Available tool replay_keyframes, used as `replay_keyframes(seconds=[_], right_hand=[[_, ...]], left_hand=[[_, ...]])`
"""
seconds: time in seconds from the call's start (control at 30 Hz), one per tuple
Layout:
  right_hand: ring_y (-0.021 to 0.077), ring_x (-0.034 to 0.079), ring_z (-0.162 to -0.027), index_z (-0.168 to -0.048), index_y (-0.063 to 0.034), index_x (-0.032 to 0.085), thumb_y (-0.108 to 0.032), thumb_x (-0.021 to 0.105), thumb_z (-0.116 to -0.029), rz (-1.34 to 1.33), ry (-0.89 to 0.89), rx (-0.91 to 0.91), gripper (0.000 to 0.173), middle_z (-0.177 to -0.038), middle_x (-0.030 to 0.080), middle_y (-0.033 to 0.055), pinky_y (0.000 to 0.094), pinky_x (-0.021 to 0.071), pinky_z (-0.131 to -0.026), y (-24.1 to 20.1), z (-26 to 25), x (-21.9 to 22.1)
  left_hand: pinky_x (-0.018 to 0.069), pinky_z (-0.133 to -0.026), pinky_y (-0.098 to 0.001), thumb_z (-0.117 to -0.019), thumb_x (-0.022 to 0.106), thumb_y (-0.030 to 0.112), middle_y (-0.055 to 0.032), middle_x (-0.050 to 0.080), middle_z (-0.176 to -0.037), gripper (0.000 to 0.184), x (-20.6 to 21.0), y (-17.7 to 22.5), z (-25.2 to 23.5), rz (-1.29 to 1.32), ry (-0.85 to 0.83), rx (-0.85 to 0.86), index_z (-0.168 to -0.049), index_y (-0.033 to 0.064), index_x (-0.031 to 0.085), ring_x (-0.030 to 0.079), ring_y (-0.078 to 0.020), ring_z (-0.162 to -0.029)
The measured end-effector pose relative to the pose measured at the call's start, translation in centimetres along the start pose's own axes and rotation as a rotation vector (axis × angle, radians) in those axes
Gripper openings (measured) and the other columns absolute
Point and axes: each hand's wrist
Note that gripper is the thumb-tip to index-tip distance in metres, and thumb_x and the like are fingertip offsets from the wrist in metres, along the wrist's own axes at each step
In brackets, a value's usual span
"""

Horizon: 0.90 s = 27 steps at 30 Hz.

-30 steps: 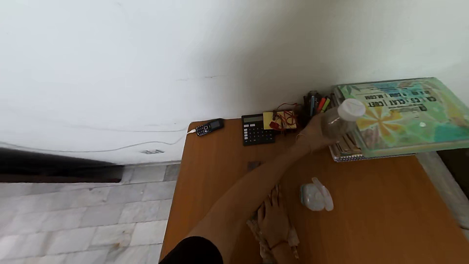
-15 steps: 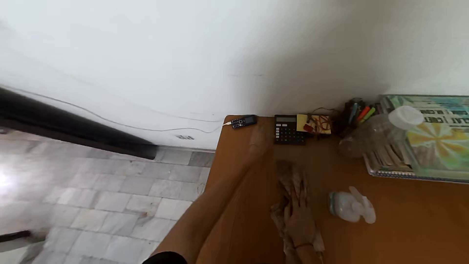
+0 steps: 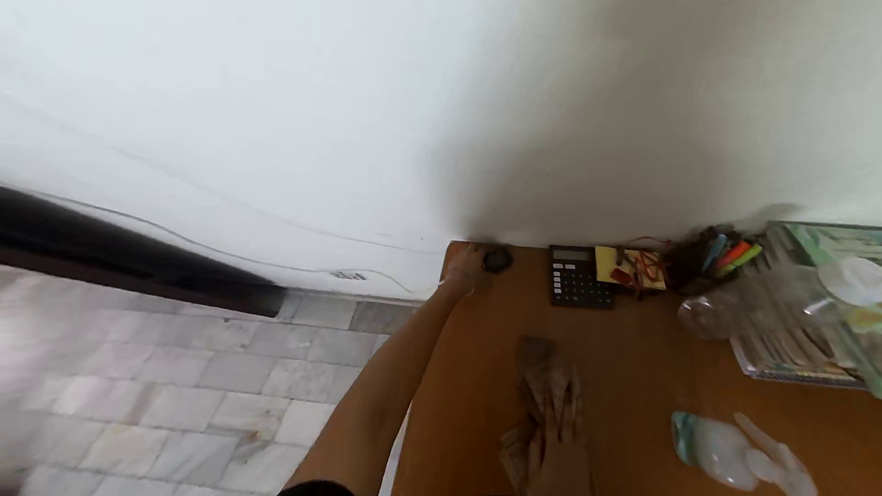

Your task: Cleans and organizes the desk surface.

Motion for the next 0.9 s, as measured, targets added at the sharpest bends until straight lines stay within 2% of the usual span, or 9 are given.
replay_keyframes(seconds=[0.1,0.2,0.3,0.37,0.43,0.67,0.77,0.83,0.9], right_hand=[[0.0442,0.034,-0.15,-0.155,-0.0052,0.044,-0.027,0.038,-0.1033,-0.015,0.01,-0.082,0.056,-0.16,0.036,0.028,0.0509,0.0279,-0.122,-3.5,-3.6,1.8],[0.0448,0.029,-0.152,-0.155,-0.0015,0.042,-0.027,0.036,-0.106,-0.052,-0.08,-0.115,0.055,-0.162,0.032,0.0289,0.0499,0.0222,-0.125,-7.3,-9.5,-1.2],[0.0424,0.038,-0.147,-0.151,-0.0038,0.048,-0.03,0.039,-0.1085,-0.017,-0.134,-0.149,0.051,-0.159,0.039,0.0261,0.0513,0.0319,-0.119,-9.9,-15.9,-2.6],[0.0403,0.024,-0.154,-0.161,-0.0135,0.033,-0.03,0.042,-0.1083,-0.016,-0.143,-0.185,0.056,-0.168,0.022,0.0196,0.054,0.0275,-0.122,-10.6,-19.6,-1.1],[0.0388,0.023,-0.155,-0.162,-0.0165,0.032,-0.029,0.045,-0.1074,0.013,-0.126,-0.3,0.057,-0.17,0.021,0.0163,0.0546,0.0276,-0.122,-11.5,-21.2,-0.1],[0.0436,0.035,-0.149,-0.15,-0.0088,0.051,-0.028,0.045,-0.1075,0.212,-0.792,-1.051,0.047,-0.159,0.042,0.0205,0.0609,0.0289,-0.119,-10.6,-9.0,0.2],[0.0398,0.039,-0.148,-0.141,-0.0106,0.062,-0.014,0.059,-0.1007,-0.002,-0.756,-1.472,0.041,-0.154,0.051,0.0168,0.0528,0.0325,-0.121,-6.2,-5.7,3.2],[0.0391,0.039,-0.148,-0.139,-0.0119,0.065,-0.012,0.059,-0.0992,-0.045,-0.736,-1.521,0.04,-0.153,0.051,0.016,0.0529,0.0334,-0.121,-6.1,-7.4,3.4],[0.0383,0.029,-0.153,-0.149,-0.0115,0.054,-0.018,0.049,-0.1051,0.126,-0.791,-1.317,0.044,-0.162,0.039,0.0168,0.0538,0.0266,-0.123,-9.0,-10.3,0.6]], left_hand=[[0.0514,-0.099,-0.0581,-0.0897,0.078,0.029,-0.0226,0.049,-0.149,0.066,-0.1,-2.4,4.0,0.219,0.087,-0.066,-0.145,0.0041,0.052,0.06,-0.0399,-0.124],[0.0543,-0.092,-0.0531,-0.0883,0.079,0.018,-0.0271,0.057,-0.134,0.058,0.2,-6.6,11.5,0.419,0.226,-0.116,-0.137,-0.0038,0.057,0.065,-0.0382,-0.108],[0.0565,-0.089,-0.049,-0.0851,0.078,0.018,-0.0296,0.06,-0.127,0.06,2.3,-11.9,20.8,0.493,0.332,-0.196,-0.133,-0.0092,0.056,0.068,-0.0361,-0.101],[0.0574,-0.086,-0.0498,-0.083,0.077,0.018,-0.0322,0.059,-0.125,0.062,4.3,-14.4,26.9,0.539,0.4,-0.303,-0.133,-0.0116,0.055,0.068,-0.0378,-0.097],[0.0577,-0.083,-0.0506,-0.0816,0.077,0.014,-0.0349,0.058,-0.125,0.062,6.0,-15.8,32.2,0.591,0.44,-0.438,-0.133,-0.0138,0.054,0.068,-0.0391,-0.095],[0.0564,-0.091,-0.048,-0.0877,0.076,0.016,-0.0396,0.051,-0.133,0.066,9.9,-18.7,40.7,0.64,0.303,-0.686,-0.138,-0.0167,0.048,0.066,-0.0414,-0.106],[0.0572,-0.089,-0.0464,-0.0878,0.076,0.018,-0.0382,0.052,-0.132,0.065,10.3,-19.3,40.5,0.632,0.298,-0.659,-0.137,-0.0155,0.05,0.066,-0.0393,-0.104],[0.0573,-0.088,-0.0452,-0.0872,0.077,0.017,-0.0379,0.052,-0.131,0.065,10.0,-19.2,39.9,0.63,0.315,-0.627,-0.137,-0.0158,0.05,0.066,-0.0379,-0.102],[0.0567,-0.087,-0.0455,-0.0855,0.077,0.014,-0.0386,0.053,-0.129,0.064,9.5,-18.9,39.0,0.626,0.346,-0.582,-0.135,-0.0168,0.051,0.066,-0.0384,-0.101]])
Point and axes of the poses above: each hand's wrist, its own z-axis away from the middle knuckle, its own x-axis out of the palm, y = z × x
